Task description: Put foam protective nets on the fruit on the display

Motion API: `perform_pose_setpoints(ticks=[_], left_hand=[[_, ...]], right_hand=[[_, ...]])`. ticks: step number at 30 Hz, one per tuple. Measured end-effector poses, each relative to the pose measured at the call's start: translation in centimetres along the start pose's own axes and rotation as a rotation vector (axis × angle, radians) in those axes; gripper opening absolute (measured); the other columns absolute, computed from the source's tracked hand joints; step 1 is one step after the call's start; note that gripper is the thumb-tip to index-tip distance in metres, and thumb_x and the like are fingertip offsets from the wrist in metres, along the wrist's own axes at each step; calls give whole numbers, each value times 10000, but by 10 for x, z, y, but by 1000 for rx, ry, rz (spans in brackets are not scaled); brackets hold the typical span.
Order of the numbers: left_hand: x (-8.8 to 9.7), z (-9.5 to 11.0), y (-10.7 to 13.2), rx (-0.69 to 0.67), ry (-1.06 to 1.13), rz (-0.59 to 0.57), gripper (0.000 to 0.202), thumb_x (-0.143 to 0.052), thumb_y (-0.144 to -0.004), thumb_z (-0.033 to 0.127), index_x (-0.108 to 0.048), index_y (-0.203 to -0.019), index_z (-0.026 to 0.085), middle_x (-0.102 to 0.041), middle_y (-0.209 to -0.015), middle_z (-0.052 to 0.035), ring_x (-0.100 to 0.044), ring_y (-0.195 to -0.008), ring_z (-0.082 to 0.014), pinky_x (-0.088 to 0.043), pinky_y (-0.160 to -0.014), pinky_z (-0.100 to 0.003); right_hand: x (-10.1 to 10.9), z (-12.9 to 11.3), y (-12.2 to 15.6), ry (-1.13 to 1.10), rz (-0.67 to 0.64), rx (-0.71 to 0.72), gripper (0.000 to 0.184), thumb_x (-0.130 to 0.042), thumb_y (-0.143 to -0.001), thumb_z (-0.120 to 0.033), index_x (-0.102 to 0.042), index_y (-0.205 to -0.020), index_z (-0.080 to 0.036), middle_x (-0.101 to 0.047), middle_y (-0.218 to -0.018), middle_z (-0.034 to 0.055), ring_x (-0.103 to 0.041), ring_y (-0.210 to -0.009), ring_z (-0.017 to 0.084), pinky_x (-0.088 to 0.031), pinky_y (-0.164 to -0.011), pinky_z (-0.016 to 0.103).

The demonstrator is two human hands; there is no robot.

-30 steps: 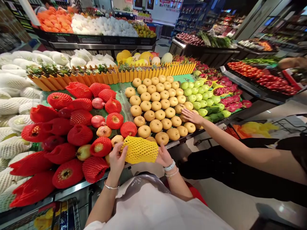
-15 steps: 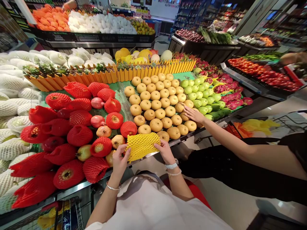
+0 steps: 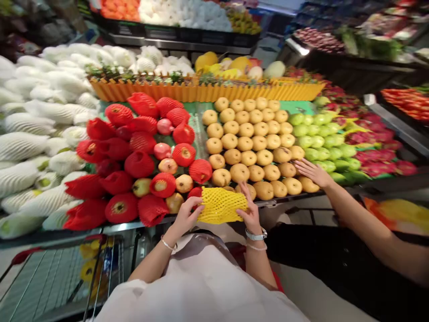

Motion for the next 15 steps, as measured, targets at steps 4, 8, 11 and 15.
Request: perform_pose_setpoints(ticks=[4,8,11,15], left_hand=[[5,7,23,70,-7,90,212,-439,-946,337,-590,-1017,205,-691,-993,-90,-656,-908,-197,-535,-823,-341],[29,-6,62,131,-87,265,266,-361,-972,268,-570,-1128,214,-708,-905,-38,-666,-862,-145,-525,-848,-307],[62,-29,111,187,-186,363,214,-436,-936,264,-646,-923,226,-690,-736,3,-658,-779,-134,-523,-828,-300],[135,-76,202,450,-345,624,249,-419,-916,272,-647,-846,202,-628,-669,-7,-622,-721,-149,-507,-795,-320]], right_hand=[[-10,10,0,-75,135,-150,326,-737,-713,-407,-687,-953,-193,-700,-1060,134,-623,-1088,350,-424,-995,610],[-44,3,-16,-207,408,-108,459,-795,-608,-410,-667,-1029,-280,-658,-1174,111,-620,-1105,334,-481,-920,575],[-78,-12,-29,-303,293,-28,587,-792,-588,-475,-629,-1140,-360,-570,-1335,69,-547,-1228,319,-467,-928,575],[-119,-24,-28,-194,383,50,627,-831,-547,-349,-612,-1129,-434,-534,-1377,-12,-479,-1302,291,-435,-981,580]])
Point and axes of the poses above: each hand's wrist, its own y-axis away from the middle knuckle, its own x-axis out of the back of the hand, z = x × y, the point moved 2 cm from there along -y, towards the middle knuckle
